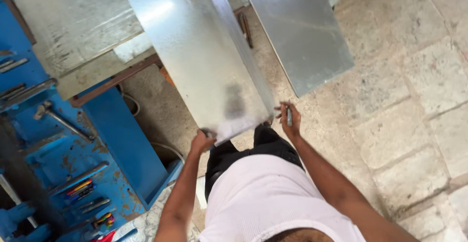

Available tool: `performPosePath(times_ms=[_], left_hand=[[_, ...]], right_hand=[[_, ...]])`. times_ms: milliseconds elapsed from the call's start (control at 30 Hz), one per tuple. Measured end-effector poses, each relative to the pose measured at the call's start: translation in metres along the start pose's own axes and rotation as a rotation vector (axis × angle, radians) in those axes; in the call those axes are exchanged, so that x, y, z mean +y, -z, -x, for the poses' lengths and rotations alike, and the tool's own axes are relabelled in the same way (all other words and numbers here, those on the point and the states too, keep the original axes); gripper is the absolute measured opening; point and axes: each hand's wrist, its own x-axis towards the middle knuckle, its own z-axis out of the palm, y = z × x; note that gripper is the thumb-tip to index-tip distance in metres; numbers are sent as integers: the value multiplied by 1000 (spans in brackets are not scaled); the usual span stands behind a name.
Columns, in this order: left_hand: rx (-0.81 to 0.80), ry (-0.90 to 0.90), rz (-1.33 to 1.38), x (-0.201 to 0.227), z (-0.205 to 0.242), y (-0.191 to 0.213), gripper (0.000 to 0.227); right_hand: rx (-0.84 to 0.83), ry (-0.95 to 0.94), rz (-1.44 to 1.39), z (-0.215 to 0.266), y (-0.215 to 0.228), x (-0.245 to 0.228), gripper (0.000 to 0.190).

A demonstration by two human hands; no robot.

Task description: The person measures and marks a large metal sheet using a metal ruler and a marker. They repeatedly position the ruler at intervals along the sheet and draw straight lines across its surface. The person occasionally repositions the sheet to continue marking different sections.

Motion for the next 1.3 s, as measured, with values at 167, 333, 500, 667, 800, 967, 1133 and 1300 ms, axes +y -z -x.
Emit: performPosePath(times_ms=[167, 333, 500, 667, 800, 967, 1133, 1300], left_hand=[[92, 35, 85, 20, 20, 5, 70], [310, 64, -112, 72, 63, 17, 56], [417, -192, -8, 168, 84, -13, 42], [78, -635, 355, 244, 22, -110, 38], [29, -326, 417, 293, -29, -176, 45], [-43, -227, 607, 314, -61, -210, 68], [-206, -128, 714, 320, -49, -210, 54], [-68, -151, 814, 315, -45, -219, 53]], right_hand=[[163, 92, 23, -56, 62, 26, 22], [312, 58, -99, -124, 120, 60, 22], [408, 24, -107, -168, 159, 80, 21], [293, 270, 370, -217, 172, 62, 22], [166, -282, 373, -278, 187, 41, 43], [101, -149, 629, -327, 221, 76, 61], [32, -126, 690, -321, 220, 109, 60], [79, -43, 756, -302, 210, 101, 48]])
